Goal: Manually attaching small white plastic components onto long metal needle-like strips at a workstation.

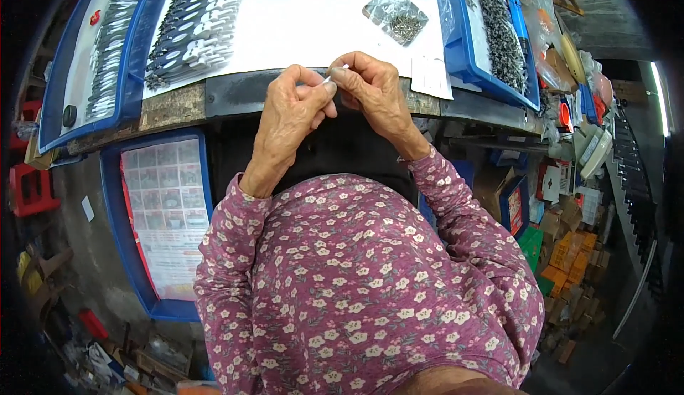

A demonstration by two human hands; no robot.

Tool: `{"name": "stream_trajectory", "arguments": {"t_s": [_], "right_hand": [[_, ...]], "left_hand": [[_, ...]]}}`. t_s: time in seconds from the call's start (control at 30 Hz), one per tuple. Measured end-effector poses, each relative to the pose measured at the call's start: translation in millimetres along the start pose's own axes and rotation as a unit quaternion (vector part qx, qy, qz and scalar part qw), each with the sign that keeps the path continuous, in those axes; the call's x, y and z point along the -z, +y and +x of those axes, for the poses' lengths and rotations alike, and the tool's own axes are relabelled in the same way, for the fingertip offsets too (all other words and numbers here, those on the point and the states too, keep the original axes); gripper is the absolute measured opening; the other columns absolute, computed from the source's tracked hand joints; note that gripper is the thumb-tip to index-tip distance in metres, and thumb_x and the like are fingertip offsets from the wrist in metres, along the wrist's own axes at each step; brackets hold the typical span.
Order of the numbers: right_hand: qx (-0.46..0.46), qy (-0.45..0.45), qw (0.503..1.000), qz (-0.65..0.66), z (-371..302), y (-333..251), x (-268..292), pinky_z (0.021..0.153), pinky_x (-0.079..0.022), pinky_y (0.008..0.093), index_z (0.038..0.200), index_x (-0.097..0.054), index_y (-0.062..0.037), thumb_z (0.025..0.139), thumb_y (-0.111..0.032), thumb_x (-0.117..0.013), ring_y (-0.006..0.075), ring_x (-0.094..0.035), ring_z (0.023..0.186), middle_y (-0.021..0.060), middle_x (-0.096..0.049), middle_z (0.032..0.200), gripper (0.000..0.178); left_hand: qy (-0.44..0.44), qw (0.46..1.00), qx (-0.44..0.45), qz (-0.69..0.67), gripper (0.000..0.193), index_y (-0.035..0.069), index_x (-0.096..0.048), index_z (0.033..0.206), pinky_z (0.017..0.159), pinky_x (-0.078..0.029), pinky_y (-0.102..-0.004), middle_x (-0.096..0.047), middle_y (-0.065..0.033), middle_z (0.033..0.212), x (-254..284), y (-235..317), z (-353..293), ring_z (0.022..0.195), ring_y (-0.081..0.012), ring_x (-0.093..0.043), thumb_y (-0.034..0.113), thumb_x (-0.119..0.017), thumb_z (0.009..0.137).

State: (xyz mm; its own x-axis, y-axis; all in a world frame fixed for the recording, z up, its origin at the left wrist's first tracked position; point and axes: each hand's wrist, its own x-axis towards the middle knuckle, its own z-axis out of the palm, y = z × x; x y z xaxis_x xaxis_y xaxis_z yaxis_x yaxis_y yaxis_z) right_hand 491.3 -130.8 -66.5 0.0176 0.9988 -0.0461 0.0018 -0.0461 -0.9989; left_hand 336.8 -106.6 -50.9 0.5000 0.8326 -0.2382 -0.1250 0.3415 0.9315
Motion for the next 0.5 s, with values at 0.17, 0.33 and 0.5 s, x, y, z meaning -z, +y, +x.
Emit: {"name": "stream_trajectory", "arguments": {"t_s": [0.17,0.33,0.5], "right_hand": [[0.012,0.013,1.0,-0.002,-1,4,0,0.043,-0.029,0.0162,0.09,-0.057,-0.0002,0.086,-0.017,-0.057,0.0023,-0.039,0.049,-0.003,-0.049,0.063,0.017],[-0.002,-0.011,0.992,0.123,0,10,1,0.043,-0.028,0.0158,0.087,-0.059,-0.0001,0.085,-0.016,-0.057,0.0018,-0.037,0.049,-0.0029,-0.05,0.062,0.016],[0.005,-0.021,0.994,0.105,1,10,3,0.043,-0.026,0.0156,0.084,-0.06,-0.0001,0.085,-0.015,-0.057,0.0016,-0.036,0.048,-0.0031,-0.05,0.062,0.015]], "left_hand": [[0.013,1.0,-0.011,-0.015,0.017,0.001,-0.047,0.082,0.04,-0.028,-0.0152,-0.055,-0.0046,0.06,-3,-8,2,0.046,-0.0033,-0.041,0.016,-0.056,0.083],[-0.007,0.999,0.016,-0.05,0.021,0.001,-0.048,0.08,0.038,-0.025,-0.0147,-0.051,-0.0035,0.059,0,-8,1,0.044,-0.0019,-0.036,0.02,-0.057,0.083],[-0.024,0.993,0.078,-0.088,0.022,0.001,-0.049,0.08,0.036,-0.021,-0.0141,-0.048,-0.0026,0.06,2,-5,2,0.043,-0.0014,-0.032,0.021,-0.056,0.082]]}}
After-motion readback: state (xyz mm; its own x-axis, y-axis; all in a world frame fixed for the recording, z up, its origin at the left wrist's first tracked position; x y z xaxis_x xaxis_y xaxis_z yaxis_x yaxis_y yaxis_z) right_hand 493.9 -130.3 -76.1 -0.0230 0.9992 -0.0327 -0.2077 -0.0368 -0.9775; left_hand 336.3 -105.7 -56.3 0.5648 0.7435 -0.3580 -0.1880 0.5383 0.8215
